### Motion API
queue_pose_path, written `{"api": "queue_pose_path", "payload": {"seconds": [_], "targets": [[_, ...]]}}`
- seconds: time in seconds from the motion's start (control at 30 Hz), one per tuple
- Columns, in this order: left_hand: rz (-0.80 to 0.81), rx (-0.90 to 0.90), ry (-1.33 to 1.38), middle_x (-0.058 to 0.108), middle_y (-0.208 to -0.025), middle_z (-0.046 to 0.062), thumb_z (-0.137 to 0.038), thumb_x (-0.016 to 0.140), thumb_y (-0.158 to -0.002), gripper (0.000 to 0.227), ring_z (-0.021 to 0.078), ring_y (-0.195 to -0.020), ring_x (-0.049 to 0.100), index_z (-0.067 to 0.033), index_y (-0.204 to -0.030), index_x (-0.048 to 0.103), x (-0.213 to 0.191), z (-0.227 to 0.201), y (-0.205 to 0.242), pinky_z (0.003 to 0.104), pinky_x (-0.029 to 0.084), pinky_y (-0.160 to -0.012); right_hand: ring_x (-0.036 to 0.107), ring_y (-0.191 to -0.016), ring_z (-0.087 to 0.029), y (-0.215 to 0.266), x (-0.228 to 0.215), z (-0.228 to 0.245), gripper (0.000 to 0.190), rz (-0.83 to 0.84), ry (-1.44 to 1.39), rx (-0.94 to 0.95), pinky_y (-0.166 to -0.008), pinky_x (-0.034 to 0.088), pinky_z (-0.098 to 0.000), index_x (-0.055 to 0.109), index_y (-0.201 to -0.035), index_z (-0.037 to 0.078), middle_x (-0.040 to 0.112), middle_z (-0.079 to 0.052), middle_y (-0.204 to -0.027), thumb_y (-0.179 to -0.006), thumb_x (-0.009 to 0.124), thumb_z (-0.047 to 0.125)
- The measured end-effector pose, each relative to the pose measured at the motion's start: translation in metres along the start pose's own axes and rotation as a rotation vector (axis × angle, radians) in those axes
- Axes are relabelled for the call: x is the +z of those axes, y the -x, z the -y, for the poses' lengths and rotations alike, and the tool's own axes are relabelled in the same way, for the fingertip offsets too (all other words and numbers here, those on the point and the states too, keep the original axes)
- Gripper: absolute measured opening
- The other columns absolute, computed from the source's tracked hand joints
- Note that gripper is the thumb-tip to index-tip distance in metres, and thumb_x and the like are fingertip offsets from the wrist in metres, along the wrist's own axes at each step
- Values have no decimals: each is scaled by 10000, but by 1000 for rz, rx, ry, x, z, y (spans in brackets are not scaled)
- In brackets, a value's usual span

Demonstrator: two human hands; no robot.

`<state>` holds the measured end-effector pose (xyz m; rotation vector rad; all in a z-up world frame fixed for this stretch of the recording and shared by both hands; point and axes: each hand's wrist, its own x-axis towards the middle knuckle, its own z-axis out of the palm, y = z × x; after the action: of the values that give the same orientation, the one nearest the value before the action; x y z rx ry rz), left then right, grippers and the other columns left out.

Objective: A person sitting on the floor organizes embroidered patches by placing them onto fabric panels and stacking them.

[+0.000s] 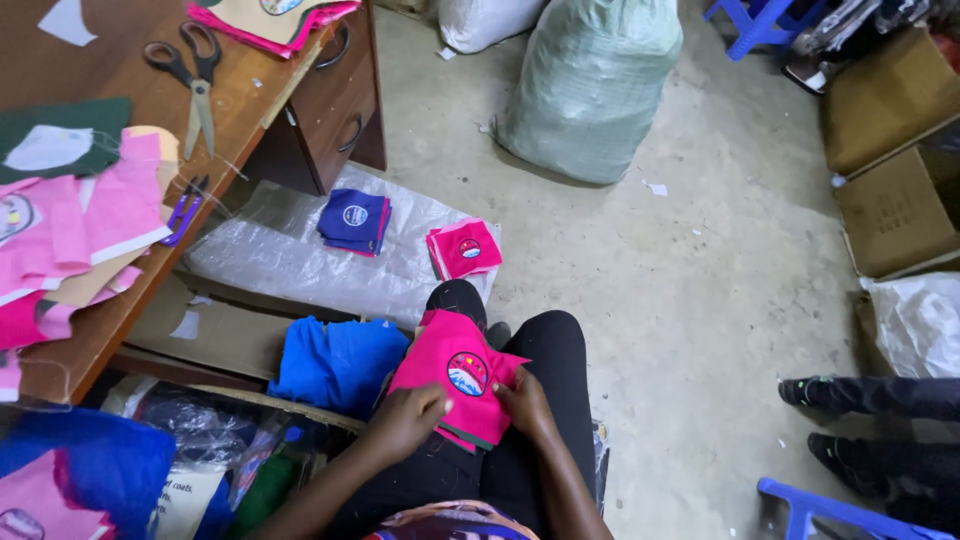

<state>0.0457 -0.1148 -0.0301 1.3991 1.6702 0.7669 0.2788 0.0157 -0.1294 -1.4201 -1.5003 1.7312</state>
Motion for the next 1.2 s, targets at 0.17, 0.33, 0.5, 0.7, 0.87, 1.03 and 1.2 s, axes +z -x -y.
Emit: {"api": "queue_pose_path", "payload": {"seconds": [0.17,0.33,0.5,0.7,0.87,1.03,1.2], "targets": [[-257,509,-227,669,-1230,166,-29,615,-890,307,346,-1120,627,-14,-1189,681,35,-5,-68,467,470,-976,599,-667,-96,1,3,7,209,-31,197,-34,-611,520,-259,737,-1104,14,740,-34,-863,-908,716,-57],[-122,365,-470,373,-1667,246,-247,528,-1049,584,374,-1576,282,37,-1551,436,71,16,-97,566,170,-1269,620,-684,-89,-6,-2,-8,198,-39,215,-109,-641,533,-256,743,-1095,23,760,-25,-855,-905,726,-32],[-332,68,-635,302,-1628,402,-605,608,-983,1023,516,-1537,282,149,-1584,266,110,73,-108,630,176,-1241,727,-705,-258,3,10,9,440,-250,583,37,-652,578,-415,570,-1296,41,749,-124,-888,-900,741,130],[-370,90,-715,325,-1666,297,-451,574,-1000,828,542,-1501,319,17,-1626,302,106,66,-106,693,246,-1172,380,-1524,-461,13,50,30,662,-415,930,-651,-1231,293,-573,412,-1581,3,403,-268,-1632,-980,614,194],[-377,143,-537,422,-1581,338,-237,514,-989,628,523,-1478,355,115,-1504,442,100,67,-107,669,251,-1136,572,-1410,-288,-3,56,1,586,27,404,-311,-1164,422,-372,426,-1583,74,551,-149,-1576,-1051,394,316],[-329,273,-580,414,-1622,320,-236,513,-1036,579,489,-1522,337,120,-1492,491,65,83,-84,644,233,-1182,418,-1524,-383,-28,63,-24,701,89,528,-355,-1220,344,-459,295,-1622,6,397,-227,-1657,-1055,447,390],[-312,-173,-472,703,-951,192,-151,494,-1007,268,335,-782,680,-14,-1003,725,-16,168,-110,506,560,-711,329,-1548,-430,-26,65,-17,938,19,860,-342,-1241,249,-621,212,-1657,61,321,-258,-1666,-965,625,541]]}}
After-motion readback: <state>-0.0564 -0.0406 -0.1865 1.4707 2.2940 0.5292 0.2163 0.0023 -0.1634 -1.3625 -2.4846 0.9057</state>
